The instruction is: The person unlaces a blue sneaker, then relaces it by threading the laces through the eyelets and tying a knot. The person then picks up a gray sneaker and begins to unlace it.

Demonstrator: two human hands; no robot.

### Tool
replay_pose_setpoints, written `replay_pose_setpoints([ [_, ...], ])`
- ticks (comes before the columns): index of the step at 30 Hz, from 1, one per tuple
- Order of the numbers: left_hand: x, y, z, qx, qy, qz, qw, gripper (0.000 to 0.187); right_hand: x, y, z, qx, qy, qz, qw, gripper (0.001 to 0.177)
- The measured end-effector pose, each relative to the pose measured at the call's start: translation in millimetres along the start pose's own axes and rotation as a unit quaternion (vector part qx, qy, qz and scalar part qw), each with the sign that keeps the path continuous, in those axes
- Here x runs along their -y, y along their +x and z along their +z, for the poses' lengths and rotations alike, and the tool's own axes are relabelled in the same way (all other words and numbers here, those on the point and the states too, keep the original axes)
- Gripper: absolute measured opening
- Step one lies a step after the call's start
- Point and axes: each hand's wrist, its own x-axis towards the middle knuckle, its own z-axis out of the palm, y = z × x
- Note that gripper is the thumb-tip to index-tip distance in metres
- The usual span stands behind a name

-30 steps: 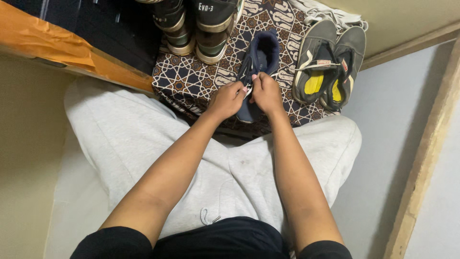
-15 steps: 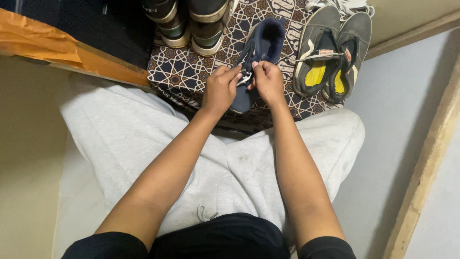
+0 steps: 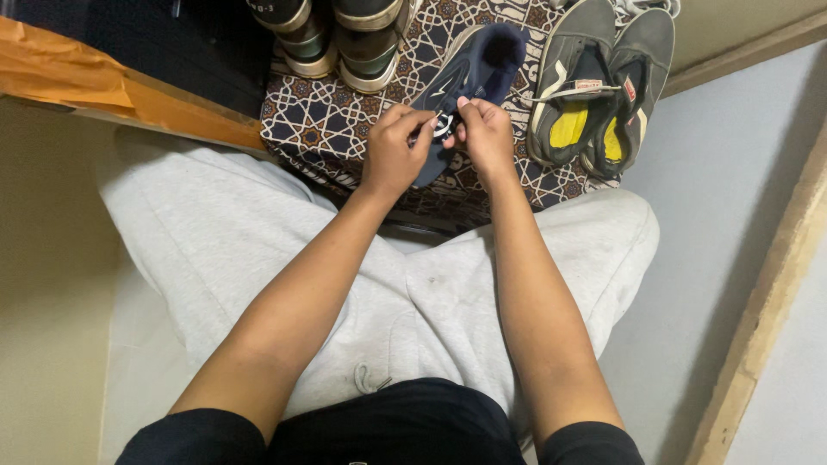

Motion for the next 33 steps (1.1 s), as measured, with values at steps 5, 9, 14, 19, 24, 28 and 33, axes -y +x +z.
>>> replay_pose_setpoints([
  [5,3.6,2.5,2.9,-0.007,0.036,0.066,0.997,0.012,2.4,-1.6,-2.3,0.009,-0.011,-0.005,1.0,0.031],
  [9,7.2,3.4,5.7,-0.013,0.036,0.092,0.995,0.013,3.7,-3.0,-2.2,-0.001,-0.008,0.015,1.0,0.03],
  [14,13.0,1.6,6.8,-0.028,0.055,0.13,0.99,0.012,2.4,-1.6,-0.6,0.002,-0.007,0.01,1.0,0.028],
  [19,16.8,0.1,11.8,-0.07,0.06,0.134,0.987,0.009,-0.1,-1.0,0.6,0.0,-0.005,0.011,1.0,0.031],
  [24,17.6,-0.4,17.8,-0.091,0.044,0.104,0.989,0.009,0.8,-1.0,1.9,0.002,-0.016,-0.003,1.0,0.034],
  [28,17.4,-0.5,19.0,-0.09,0.054,0.108,0.989,0.01,1.1,-1.7,4.0,0.0,-0.011,0.003,1.0,0.032],
  [33,15.2,1.9,12.7,-0.082,0.083,0.141,0.983,0.01,2.3,-1.4,6.0,0.007,-0.007,-0.004,1.0,0.032],
])
